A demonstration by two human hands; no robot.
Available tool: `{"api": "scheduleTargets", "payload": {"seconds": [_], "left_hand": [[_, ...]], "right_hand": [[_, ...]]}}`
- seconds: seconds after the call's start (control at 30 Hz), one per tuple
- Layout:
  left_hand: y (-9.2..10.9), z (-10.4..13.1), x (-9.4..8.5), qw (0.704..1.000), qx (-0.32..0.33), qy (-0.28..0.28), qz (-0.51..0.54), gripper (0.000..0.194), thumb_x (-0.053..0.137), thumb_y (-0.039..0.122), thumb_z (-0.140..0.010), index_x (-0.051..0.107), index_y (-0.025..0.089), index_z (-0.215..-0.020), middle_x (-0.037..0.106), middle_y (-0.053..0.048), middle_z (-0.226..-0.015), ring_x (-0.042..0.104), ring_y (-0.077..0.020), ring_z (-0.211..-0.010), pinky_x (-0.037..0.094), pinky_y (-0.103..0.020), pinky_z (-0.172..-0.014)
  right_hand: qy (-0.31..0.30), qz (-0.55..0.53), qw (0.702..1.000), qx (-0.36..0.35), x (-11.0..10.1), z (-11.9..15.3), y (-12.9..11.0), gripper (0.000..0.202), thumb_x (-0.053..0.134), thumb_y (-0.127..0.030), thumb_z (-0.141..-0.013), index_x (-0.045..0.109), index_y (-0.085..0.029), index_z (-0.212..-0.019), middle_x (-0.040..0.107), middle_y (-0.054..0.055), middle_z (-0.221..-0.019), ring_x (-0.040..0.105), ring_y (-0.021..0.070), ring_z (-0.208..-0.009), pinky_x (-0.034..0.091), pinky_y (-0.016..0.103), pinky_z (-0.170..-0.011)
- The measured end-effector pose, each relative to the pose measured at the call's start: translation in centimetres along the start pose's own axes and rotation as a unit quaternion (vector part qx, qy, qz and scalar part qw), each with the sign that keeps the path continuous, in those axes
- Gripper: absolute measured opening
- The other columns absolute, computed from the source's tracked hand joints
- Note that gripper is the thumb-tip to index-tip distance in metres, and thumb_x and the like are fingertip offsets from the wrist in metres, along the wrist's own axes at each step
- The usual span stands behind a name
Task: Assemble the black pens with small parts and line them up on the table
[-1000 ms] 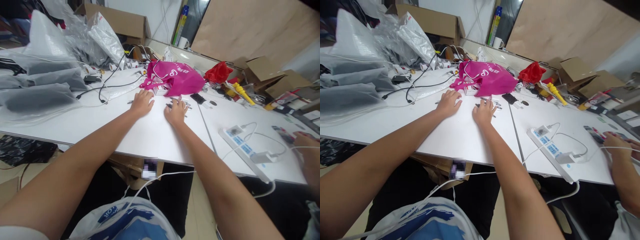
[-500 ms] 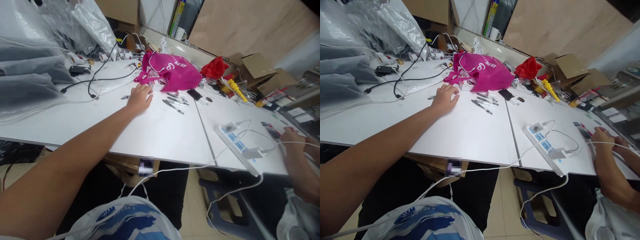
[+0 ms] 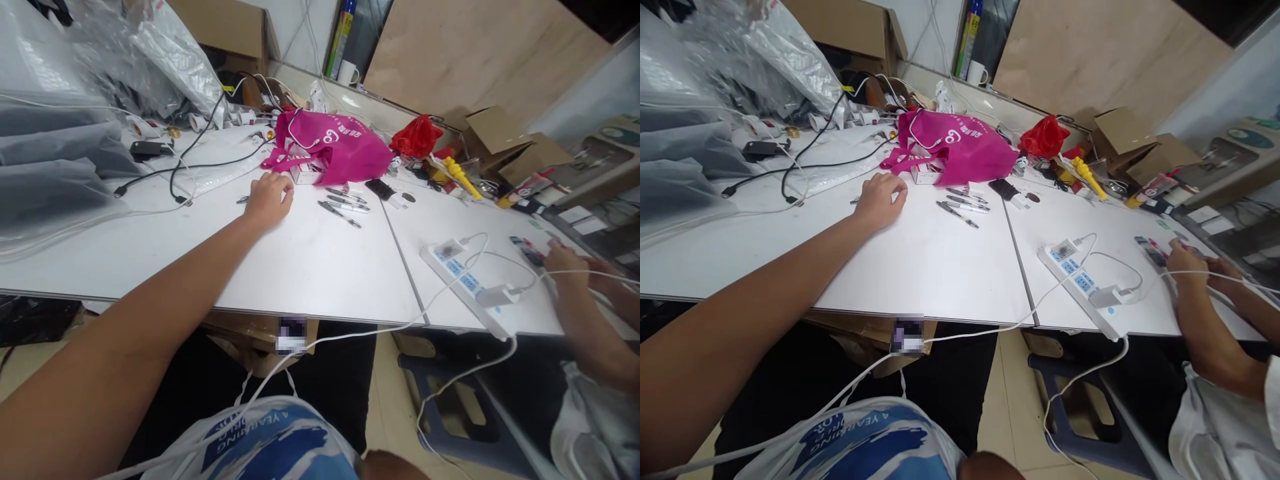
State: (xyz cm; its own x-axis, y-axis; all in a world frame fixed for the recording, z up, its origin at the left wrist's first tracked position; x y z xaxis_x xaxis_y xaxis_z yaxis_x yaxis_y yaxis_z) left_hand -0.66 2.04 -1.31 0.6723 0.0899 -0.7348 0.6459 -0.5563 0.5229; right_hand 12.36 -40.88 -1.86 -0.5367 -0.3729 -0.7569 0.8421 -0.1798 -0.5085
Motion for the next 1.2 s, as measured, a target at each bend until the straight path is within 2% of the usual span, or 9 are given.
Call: {"api": "scheduleTargets", "payload": {"seconds": [0.07, 0.17, 0.33, 0.4, 0.5, 0.63, 0.8, 0.97, 1.2], "left_hand": [[-0.5, -0.2, -0.2, 1.0, -0.006, 0.003, -0.003, 0.02, 0.05, 0.027, -0.105, 0.068, 0.026, -0.112, 0.07, -0.011, -0.13, 0.054, -0.0341, -0.135, 0.036, -0.052, -0.12], [-1.9, -0.6, -0.9, 0.999, -0.02, 0.031, -0.007, 0.021, 0.05, 0.034, -0.109, 0.066, 0.024, -0.116, 0.067, -0.009, -0.134, 0.049, -0.0324, -0.138, 0.035, -0.051, -0.123], [-4.8, -1.2, -1.9, 0.997, -0.064, 0.029, -0.032, 0.029, 0.061, 0.048, -0.104, 0.067, 0.023, -0.118, 0.065, -0.011, -0.136, 0.048, -0.0335, -0.139, 0.038, -0.053, -0.124], [-5.7, -1.4, -1.8, 0.996, -0.064, -0.009, -0.056, 0.029, 0.067, 0.046, -0.098, 0.07, 0.022, -0.114, 0.066, -0.013, -0.134, 0.051, -0.0368, -0.138, 0.041, -0.055, -0.121], [-6.4, -1.9, -1.2, 0.995, -0.044, -0.061, -0.066, 0.02, 0.066, 0.04, -0.094, 0.073, 0.024, -0.104, 0.072, -0.014, -0.123, 0.061, -0.038, -0.128, 0.047, -0.055, -0.113], [-6.1, -3.0, -0.1, 0.998, -0.035, -0.056, 0.008, 0.015, 0.064, 0.035, -0.094, 0.072, 0.024, -0.096, 0.076, -0.012, -0.11, 0.068, -0.0312, -0.106, 0.052, -0.048, -0.103], [-2.2, -3.0, 0.7, 0.947, -0.101, 0.051, 0.301, 0.02, 0.058, 0.037, -0.102, 0.068, 0.021, -0.101, 0.076, -0.008, -0.102, 0.069, -0.0228, -0.097, 0.056, -0.038, -0.095], [1.6, -1.3, 1.0, 0.85, -0.173, 0.064, 0.494, 0.019, 0.069, 0.04, -0.099, 0.066, 0.021, -0.096, 0.079, -0.008, -0.113, 0.073, -0.0226, -0.102, 0.058, -0.039, -0.092], [1.3, -1.2, 1.0, 0.813, -0.178, 0.016, 0.554, 0.027, 0.066, 0.048, -0.102, 0.067, 0.022, -0.109, 0.08, -0.01, -0.125, 0.072, -0.0246, -0.121, 0.057, -0.042, -0.101]], "right_hand": [[-0.007, -0.02, 1.0, -0.005, -1.2, -1.7, -0.8, 0.006, 0.079, -0.032, -0.085, 0.083, -0.036, -0.086, 0.081, 0.002, -0.104, 0.077, 0.0265, -0.088, 0.05, 0.032, -0.056], [0.098, -0.093, 0.991, -0.023, -6.1, -6.3, -3.4, 0.028, 0.053, -0.038, -0.103, 0.074, -0.029, -0.087, 0.074, 0.003, -0.08, 0.07, 0.0221, -0.075, 0.055, 0.037, -0.07], [0.371, 0.042, 0.928, 0.009, -18.1, -20.4, -3.9, 0.027, 0.055, -0.031, -0.101, 0.071, -0.019, -0.118, 0.073, 0.018, -0.126, 0.067, 0.0359, -0.117, 0.051, 0.055, -0.105], [0.379, 0.067, 0.921, 0.064, -20.8, -26.2, -2.2, 0.035, 0.058, -0.029, -0.099, 0.068, -0.013, -0.129, 0.067, 0.024, -0.133, 0.063, 0.0411, -0.128, 0.049, 0.06, -0.109], [0.356, 0.077, 0.927, 0.091, -21.3, -31.8, -0.4, 0.045, 0.068, -0.035, -0.095, 0.067, -0.009, -0.131, 0.06, 0.028, -0.142, 0.055, 0.046, -0.139, 0.044, 0.063, -0.117], [0.46, 0.026, 0.887, 0.017, -19.4, -33.2, -1.5, 0.037, 0.058, -0.032, -0.1, 0.065, -0.012, -0.13, 0.059, 0.025, -0.143, 0.049, 0.0391, -0.142, 0.039, 0.057, -0.122], [0.271, -0.252, 0.919, -0.134, -16.9, -33.2, -5.4, 0.031, 0.056, -0.045, -0.103, 0.061, -0.021, -0.121, 0.073, 0.01, -0.123, 0.068, 0.0234, -0.118, 0.054, 0.039, -0.105], [0.12, -0.459, 0.864, -0.169, -15.4, -33.1, -7.5, 0.037, 0.071, -0.032, -0.093, 0.054, -0.029, -0.126, 0.069, -0.003, -0.093, 0.069, 0.0157, -0.089, 0.058, 0.032, -0.088], [-0.014, -0.558, 0.819, -0.134, -15.5, -32.1, -7.2, 0.021, 0.045, -0.033, -0.108, 0.054, -0.024, -0.092, 0.024, -0.011, -0.06, 0.016, 0.009, -0.048, 0.026, 0.02, -0.047]]}}
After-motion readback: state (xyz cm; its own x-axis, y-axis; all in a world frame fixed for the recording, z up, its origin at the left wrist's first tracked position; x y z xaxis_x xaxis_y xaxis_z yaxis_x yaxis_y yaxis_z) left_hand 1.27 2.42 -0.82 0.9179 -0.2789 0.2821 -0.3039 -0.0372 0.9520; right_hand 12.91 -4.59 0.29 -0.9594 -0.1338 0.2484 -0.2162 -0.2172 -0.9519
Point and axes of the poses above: each hand's wrist, its own z-axis away from the middle knuckle, its own x-axis out of the palm, y = z × x, the point moved 2 cm from there along -z, towards the middle knuckle
